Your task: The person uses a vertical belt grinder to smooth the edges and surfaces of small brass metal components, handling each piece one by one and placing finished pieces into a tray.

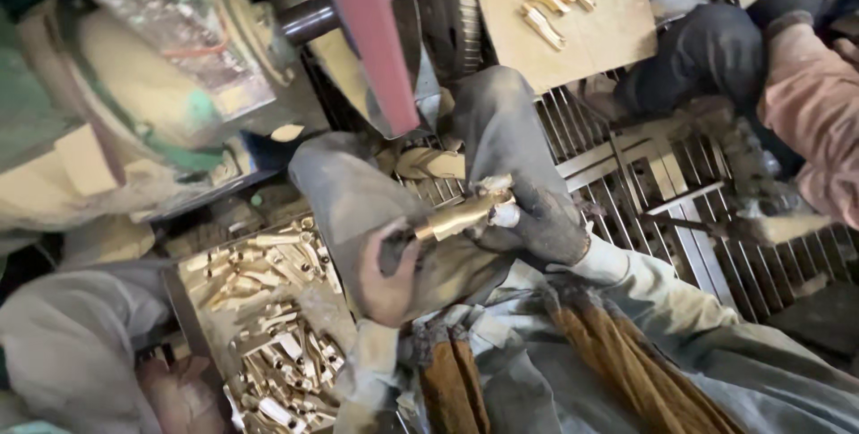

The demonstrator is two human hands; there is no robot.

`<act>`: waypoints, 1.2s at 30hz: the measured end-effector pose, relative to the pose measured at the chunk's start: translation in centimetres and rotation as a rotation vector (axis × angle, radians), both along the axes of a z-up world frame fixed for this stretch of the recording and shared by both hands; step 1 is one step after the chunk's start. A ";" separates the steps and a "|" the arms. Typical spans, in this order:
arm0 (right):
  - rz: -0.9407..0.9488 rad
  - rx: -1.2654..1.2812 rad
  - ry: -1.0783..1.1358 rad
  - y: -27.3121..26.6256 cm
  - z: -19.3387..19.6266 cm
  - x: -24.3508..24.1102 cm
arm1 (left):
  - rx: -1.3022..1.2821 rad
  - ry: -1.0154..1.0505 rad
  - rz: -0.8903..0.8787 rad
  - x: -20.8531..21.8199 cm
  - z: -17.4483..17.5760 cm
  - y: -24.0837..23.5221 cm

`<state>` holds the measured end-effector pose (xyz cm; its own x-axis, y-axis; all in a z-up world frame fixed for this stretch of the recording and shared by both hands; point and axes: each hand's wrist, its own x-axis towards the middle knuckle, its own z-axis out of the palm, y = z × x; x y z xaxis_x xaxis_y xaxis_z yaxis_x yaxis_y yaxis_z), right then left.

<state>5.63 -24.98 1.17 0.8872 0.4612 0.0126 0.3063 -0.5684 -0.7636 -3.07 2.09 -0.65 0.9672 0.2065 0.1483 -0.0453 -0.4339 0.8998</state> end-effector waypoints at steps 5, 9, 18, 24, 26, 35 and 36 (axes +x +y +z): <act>-0.060 0.406 0.385 0.6 -1.9 0.3 | -0.761 0.366 -0.202 1.3 -2.3 1.1; 0.009 0.430 0.298 1.7 -3.6 1.5 | -0.621 0.260 -0.287 3.1 -5.1 0.8; 0.121 0.361 0.270 3.2 -8.0 8.8 | -0.426 0.310 -0.261 9.8 -9.8 2.8; -0.008 0.395 0.377 4.2 -13.1 11.0 | -0.674 0.507 -0.108 12.5 -11.5 1.6; -0.064 0.461 0.435 4.4 -15.0 11.1 | -0.812 0.441 -0.050 12.6 -12.7 0.8; -0.135 0.477 0.606 4.5 -17.7 11.6 | -0.743 0.600 0.140 13.0 -14.3 -0.4; -0.134 0.477 0.608 4.6 -17.7 11.8 | -0.743 0.601 0.142 13.1 -14.2 -0.4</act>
